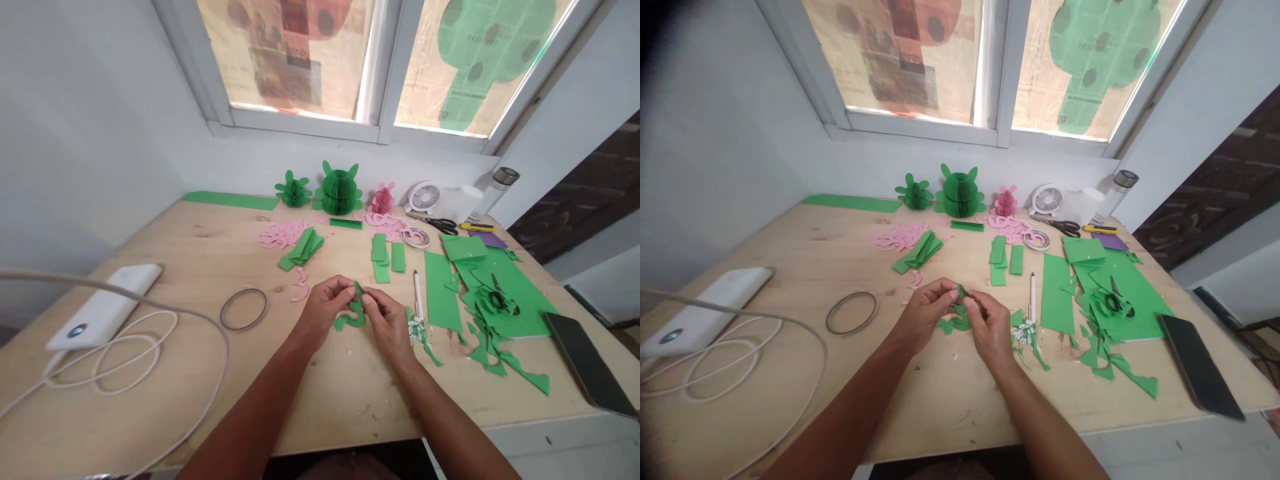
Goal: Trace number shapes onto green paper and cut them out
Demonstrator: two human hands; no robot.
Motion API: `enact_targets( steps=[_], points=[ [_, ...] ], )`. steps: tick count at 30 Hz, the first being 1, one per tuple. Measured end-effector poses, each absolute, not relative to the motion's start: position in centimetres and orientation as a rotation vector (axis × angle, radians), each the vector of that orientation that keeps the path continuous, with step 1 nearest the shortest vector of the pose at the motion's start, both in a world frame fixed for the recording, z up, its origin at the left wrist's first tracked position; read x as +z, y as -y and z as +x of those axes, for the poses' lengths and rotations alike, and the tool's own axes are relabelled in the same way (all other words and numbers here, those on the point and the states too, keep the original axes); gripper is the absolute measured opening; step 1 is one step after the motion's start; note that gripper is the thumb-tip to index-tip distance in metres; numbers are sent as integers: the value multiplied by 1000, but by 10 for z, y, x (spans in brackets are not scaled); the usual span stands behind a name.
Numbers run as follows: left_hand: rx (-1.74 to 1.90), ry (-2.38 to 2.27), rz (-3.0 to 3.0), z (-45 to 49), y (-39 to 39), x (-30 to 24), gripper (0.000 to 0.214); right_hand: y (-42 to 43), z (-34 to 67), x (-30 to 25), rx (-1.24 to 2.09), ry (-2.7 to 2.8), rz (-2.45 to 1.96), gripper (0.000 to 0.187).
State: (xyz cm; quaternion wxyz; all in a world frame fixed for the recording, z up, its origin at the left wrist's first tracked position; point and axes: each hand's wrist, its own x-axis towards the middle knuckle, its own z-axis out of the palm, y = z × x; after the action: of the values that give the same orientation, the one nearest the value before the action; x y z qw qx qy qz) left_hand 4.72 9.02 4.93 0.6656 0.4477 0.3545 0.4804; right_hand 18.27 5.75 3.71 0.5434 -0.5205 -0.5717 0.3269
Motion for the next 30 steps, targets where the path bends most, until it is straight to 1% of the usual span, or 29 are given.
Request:
enact_targets(
  steps=[14, 18, 23, 26, 30],
  points=[
    [1081, -819, 1008, 47, -89, 49, 26, -58, 183, 34, 793, 1329, -1280, 26],
    [1077, -849, 1040, 47, -90, 49, 26, -60, 182, 31, 855, 1253, -1286, 28],
    [1055, -980, 1093, 43, -96, 45, 28, -67, 185, 31, 921, 1083, -1357, 34],
    [1010, -1103, 1171, 34, -102, 43, 29, -70, 191, 36, 1018, 1009, -1336, 41],
    [872, -1297, 1362, 21, -109, 44, 19, -69, 198, 53, 1128, 925, -1306, 47]
  ],
)
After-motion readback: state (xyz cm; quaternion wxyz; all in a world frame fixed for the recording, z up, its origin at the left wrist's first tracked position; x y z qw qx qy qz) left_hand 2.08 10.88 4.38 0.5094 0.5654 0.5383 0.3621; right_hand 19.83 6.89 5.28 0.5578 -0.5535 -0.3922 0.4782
